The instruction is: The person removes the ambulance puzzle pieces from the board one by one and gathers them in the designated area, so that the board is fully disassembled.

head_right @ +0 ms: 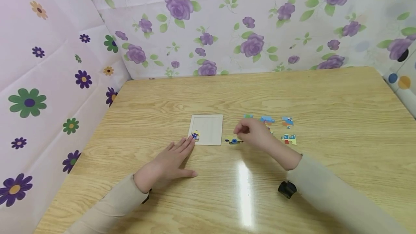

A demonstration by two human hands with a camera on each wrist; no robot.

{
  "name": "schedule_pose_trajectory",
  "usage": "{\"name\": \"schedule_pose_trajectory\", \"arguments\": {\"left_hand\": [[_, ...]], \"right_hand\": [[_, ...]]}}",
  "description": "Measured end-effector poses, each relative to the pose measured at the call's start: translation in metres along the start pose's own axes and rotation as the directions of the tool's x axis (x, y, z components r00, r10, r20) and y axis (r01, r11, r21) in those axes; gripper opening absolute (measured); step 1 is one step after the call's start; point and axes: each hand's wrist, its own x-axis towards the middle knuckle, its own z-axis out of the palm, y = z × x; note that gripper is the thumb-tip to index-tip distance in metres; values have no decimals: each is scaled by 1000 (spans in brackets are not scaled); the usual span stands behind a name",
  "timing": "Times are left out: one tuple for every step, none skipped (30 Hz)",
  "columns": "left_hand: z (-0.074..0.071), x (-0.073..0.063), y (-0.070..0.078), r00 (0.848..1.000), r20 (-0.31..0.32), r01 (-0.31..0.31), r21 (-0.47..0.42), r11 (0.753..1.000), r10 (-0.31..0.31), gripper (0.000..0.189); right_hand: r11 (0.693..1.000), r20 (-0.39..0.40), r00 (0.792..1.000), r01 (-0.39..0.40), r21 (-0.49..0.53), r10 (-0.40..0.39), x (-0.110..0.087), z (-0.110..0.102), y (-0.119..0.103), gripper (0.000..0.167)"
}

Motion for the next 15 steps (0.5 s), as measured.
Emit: {"name": "schedule_pose_trajectory", "arguments": {"left_hand": [[0, 0, 0, 1000, 0, 0, -1, 1000, 0, 97], [0, 0, 0, 1000, 2, 1, 0, 1000, -1, 97], [0, 0, 0, 1000, 1, 0, -2, 1000, 0, 96], [0, 0, 0, 1000, 1, -1, 0, 1000, 1, 96], [0, 0, 0, 1000, 0, -2, 1, 1000, 2, 96], [0, 0, -1, 1000, 0, -3, 1, 1000, 3, 96], [0, 0, -1, 1000, -1, -3, 3, 1000, 3, 96], [0, 0, -1, 1000, -2, -3, 4, 1000, 3, 96], [0, 0, -1, 1000, -4, -3, 4, 1000, 3, 96], [1, 0, -1, 1000, -3, -3, 3, 1000, 3, 96], [1, 0, -2, 1000, -4, -3, 0, 1000, 3, 96], [1, 0, -2, 1000, -5, -4, -2, 1000, 4, 96], [1, 0, -2, 1000, -5, -4, -5, 1000, 4, 96], [1, 0, -2, 1000, -5, -3, -6, 1000, 3, 96], [2, 0, -3, 1000, -4, -1, -5, 1000, 1, 96]], "right_hand": [[1000, -8, 1000, -1, 0, 1, -2, -1, 2, 8], [1000, -13, 1000, -10, 3, 10, -4, -2, 4, 8], [1000, -17, 1000, -19, 3, 19, -7, -4, 5, 8], [1000, -20, 999, -27, 3, 27, -9, -5, 7, 7], [999, -22, 999, -34, 3, 34, -11, -6, 9, 7], [999, -24, 999, -39, 2, 39, -13, -7, 10, 7], [999, -24, 999, -46, 1, 46, -14, -8, 11, 7], [999, -24, 998, -54, -1, 54, -16, -9, 13, 7], [999, -26, 998, -52, -3, 52, -18, -10, 14, 7], [999, -32, 998, -51, -6, 51, -20, -11, 16, 6], [999, -38, 998, -49, -12, 49, -21, -12, 18, 6], [999, -42, 998, -45, -16, 44, -23, -13, 19, 6], [999, -46, 998, -39, -15, 38, -25, -14, 21, 6], [999, -48, 998, -34, -12, 33, -27, -15, 23, 6], [999, -48, 998, -30, -11, 30, -29, -16, 25, 6]]}}
